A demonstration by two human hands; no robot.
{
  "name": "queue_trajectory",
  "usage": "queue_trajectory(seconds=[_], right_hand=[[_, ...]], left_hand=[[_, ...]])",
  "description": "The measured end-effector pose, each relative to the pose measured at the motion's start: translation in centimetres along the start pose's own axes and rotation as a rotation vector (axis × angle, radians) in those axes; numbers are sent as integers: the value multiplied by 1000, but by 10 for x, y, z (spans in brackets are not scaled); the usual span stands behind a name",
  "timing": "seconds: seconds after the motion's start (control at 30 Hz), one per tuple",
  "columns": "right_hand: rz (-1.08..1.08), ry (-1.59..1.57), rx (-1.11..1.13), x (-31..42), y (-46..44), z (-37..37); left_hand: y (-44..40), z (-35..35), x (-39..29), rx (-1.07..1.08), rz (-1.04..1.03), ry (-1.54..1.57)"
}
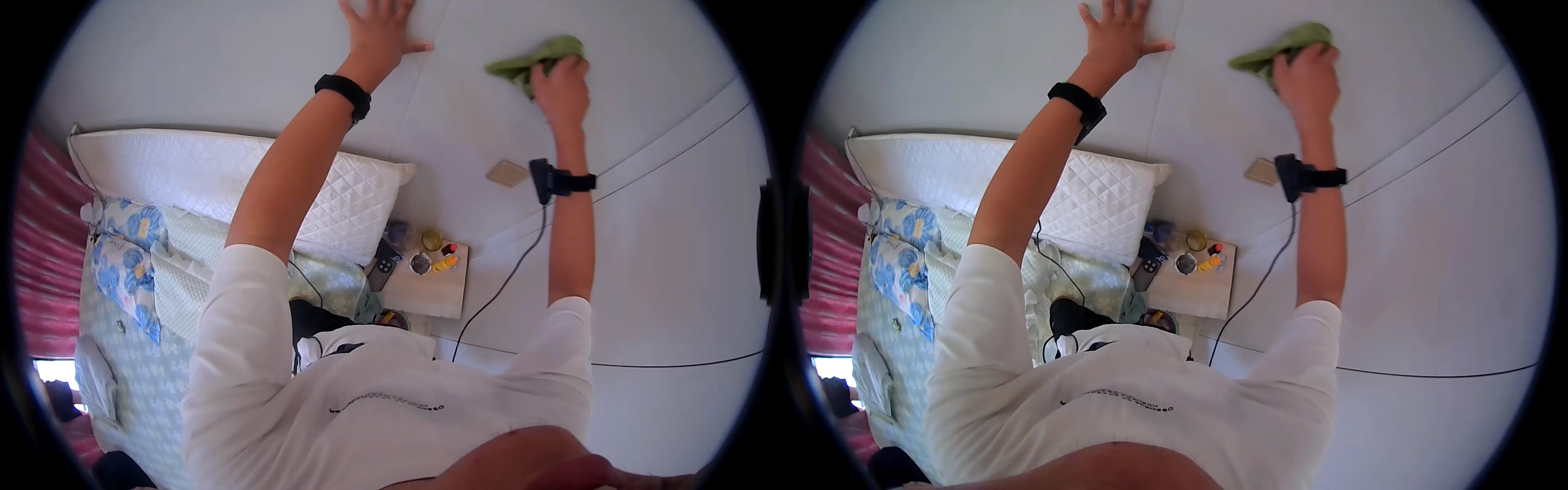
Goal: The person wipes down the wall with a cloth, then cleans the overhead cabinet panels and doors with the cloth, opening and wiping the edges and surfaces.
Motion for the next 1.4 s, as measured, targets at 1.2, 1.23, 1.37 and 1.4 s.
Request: queue_trajectory(seconds=[1.2,1.23,1.37,1.4], right_hand=[[117,-90,-326,-78,42,3],[133,-151,-329,-46,39,9],[212,-77,-257,12,39,-17],[222,-46,-241,16,45,-24]], left_hand=[[-2,-9,6,-22,-28,6],[-3,-10,7,-12,-24,1],[-3,-12,10,-11,-38,28],[-2,-11,10,-31,-41,35]])
Point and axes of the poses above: each hand's wrist, its own y-axis away from the middle knuckle, its own z-axis out of the back of the hand, x = y × z, the point moved 9 cm from there along -y, towards the middle knuckle, and after that the axes turned 3 degrees about x, right-handed, at the moved point
